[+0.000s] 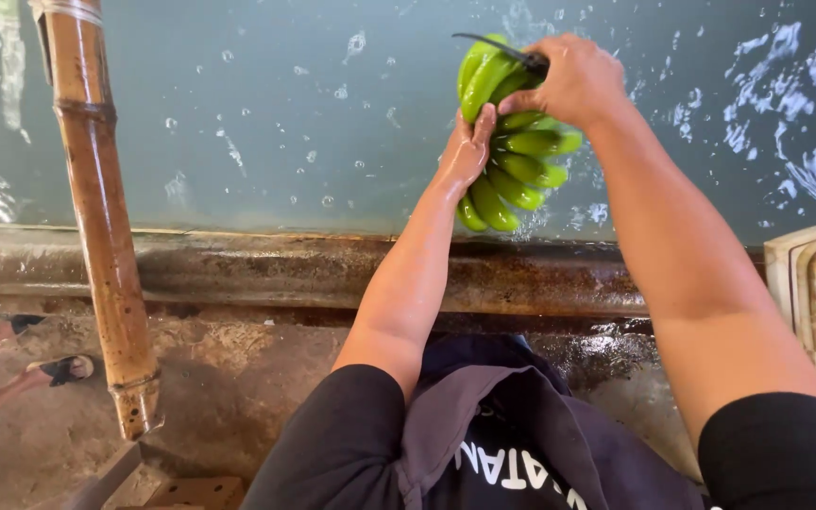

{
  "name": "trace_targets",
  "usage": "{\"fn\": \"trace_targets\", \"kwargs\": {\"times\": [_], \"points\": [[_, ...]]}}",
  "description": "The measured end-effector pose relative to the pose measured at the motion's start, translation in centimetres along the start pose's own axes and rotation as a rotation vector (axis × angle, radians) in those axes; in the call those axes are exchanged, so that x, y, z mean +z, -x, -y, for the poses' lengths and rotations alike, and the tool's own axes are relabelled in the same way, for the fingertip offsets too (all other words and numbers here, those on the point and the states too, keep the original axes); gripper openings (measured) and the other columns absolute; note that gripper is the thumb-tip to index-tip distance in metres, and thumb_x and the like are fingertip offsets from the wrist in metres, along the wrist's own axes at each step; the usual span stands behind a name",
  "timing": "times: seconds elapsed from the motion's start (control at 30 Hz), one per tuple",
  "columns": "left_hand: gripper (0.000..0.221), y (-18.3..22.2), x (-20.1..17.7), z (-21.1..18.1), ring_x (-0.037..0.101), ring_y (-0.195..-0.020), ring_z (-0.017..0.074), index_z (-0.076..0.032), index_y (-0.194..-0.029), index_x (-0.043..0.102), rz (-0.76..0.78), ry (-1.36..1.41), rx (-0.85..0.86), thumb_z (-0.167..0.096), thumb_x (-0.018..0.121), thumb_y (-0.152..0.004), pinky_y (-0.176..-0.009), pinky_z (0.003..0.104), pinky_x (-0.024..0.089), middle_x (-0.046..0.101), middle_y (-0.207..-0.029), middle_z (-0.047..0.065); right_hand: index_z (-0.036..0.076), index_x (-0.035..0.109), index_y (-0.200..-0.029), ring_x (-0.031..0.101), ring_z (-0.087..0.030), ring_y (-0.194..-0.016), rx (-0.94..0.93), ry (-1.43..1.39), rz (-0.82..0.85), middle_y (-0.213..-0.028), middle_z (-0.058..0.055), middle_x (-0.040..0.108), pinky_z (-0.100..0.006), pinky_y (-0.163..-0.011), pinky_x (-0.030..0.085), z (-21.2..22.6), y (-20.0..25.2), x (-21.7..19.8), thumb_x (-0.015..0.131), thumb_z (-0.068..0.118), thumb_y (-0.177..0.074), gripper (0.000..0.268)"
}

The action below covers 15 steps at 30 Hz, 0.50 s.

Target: Washing and cutting bunches of green bananas in a water tank.

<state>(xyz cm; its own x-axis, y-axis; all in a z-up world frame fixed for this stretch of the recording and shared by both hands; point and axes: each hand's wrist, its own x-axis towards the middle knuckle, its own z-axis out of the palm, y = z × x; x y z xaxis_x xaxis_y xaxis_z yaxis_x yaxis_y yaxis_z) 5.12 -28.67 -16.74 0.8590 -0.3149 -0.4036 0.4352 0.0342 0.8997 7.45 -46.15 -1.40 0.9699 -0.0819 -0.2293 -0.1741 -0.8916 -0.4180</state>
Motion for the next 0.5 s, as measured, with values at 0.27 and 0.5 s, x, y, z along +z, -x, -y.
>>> {"fn": "trace_targets", "kwargs": {"times": [0.27, 0.5], "points": [[0.083, -0.8, -0.3, 0.9, 0.044, -0.140, 0.0248, -0.004, -0.155, 0.036, 0.148, 0.166, -0.039, -0.062, 0.054, -0.098, -0.117, 0.038, 0.033, 0.051, -0.149, 0.013, 0.007, 0.076, -0.120, 0.072, -0.025, -0.098, -0.046, -0.470, 0.037, -0.108, -0.010, 0.074, -0.039, -0.090, 0.055, -5.7, -0.1, 1.2, 0.092, 0.041, -0.080, 0.054], [0.096, -0.8, -0.1, 0.7, 0.044, -0.143, 0.0305, -0.003, -0.156, 0.036, 0.218, 0.101, -0.083, -0.066, 0.064, -0.088, -0.119, 0.044, 0.033, 0.051, -0.152, 0.019, 0.002, 0.078, -0.109, 0.059, -0.017, -0.069, 0.378, -1.180, -0.165, -0.098, -0.009, 0.075, -0.032, -0.066, 0.047, -12.8, 0.7, 6.2, 0.079, 0.019, -0.101, 0.019]]}}
